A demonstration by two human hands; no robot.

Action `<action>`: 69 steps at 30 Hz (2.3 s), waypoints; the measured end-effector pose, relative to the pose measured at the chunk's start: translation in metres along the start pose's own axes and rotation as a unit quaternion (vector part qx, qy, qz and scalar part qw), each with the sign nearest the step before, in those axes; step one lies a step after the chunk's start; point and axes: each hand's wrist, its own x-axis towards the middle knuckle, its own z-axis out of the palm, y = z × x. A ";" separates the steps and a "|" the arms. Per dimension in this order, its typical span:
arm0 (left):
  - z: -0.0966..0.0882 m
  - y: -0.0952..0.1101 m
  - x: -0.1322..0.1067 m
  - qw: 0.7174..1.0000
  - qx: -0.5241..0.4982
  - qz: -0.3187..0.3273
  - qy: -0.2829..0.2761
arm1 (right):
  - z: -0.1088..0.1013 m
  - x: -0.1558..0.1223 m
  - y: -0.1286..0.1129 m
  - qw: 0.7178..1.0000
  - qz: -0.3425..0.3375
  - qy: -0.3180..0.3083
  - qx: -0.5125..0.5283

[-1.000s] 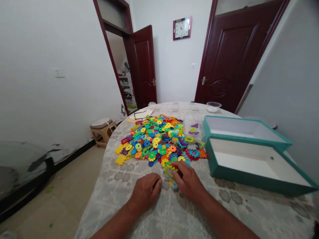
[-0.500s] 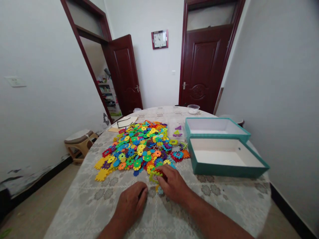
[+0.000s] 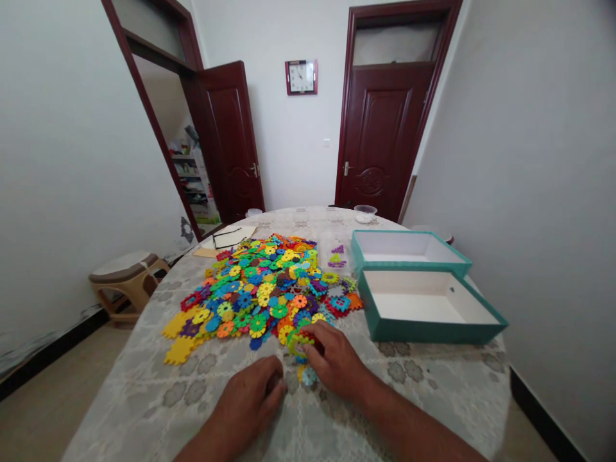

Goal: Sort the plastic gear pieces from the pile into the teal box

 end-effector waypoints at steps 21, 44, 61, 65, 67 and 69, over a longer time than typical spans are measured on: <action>-0.036 0.004 0.049 0.994 0.028 0.089 -0.064 | -0.202 0.117 0.082 0.847 0.190 0.082 -0.490; -0.004 0.023 0.042 0.976 0.087 0.192 -0.053 | -0.072 -0.009 -0.026 0.921 0.122 -0.191 -0.316; 0.002 0.005 0.052 0.990 -0.035 0.128 -0.054 | -0.066 -0.025 0.007 0.960 0.236 -0.150 -0.024; -0.005 0.008 0.049 0.992 -0.055 0.096 -0.066 | -0.065 -0.030 -0.006 0.940 0.243 -0.240 -0.005; -0.007 0.010 0.048 0.991 -0.061 0.093 -0.074 | -0.062 -0.032 -0.010 0.940 0.226 -0.249 -0.057; -0.006 0.013 0.047 0.991 -0.053 0.093 -0.077 | -0.059 -0.033 -0.012 0.945 0.206 -0.235 -0.100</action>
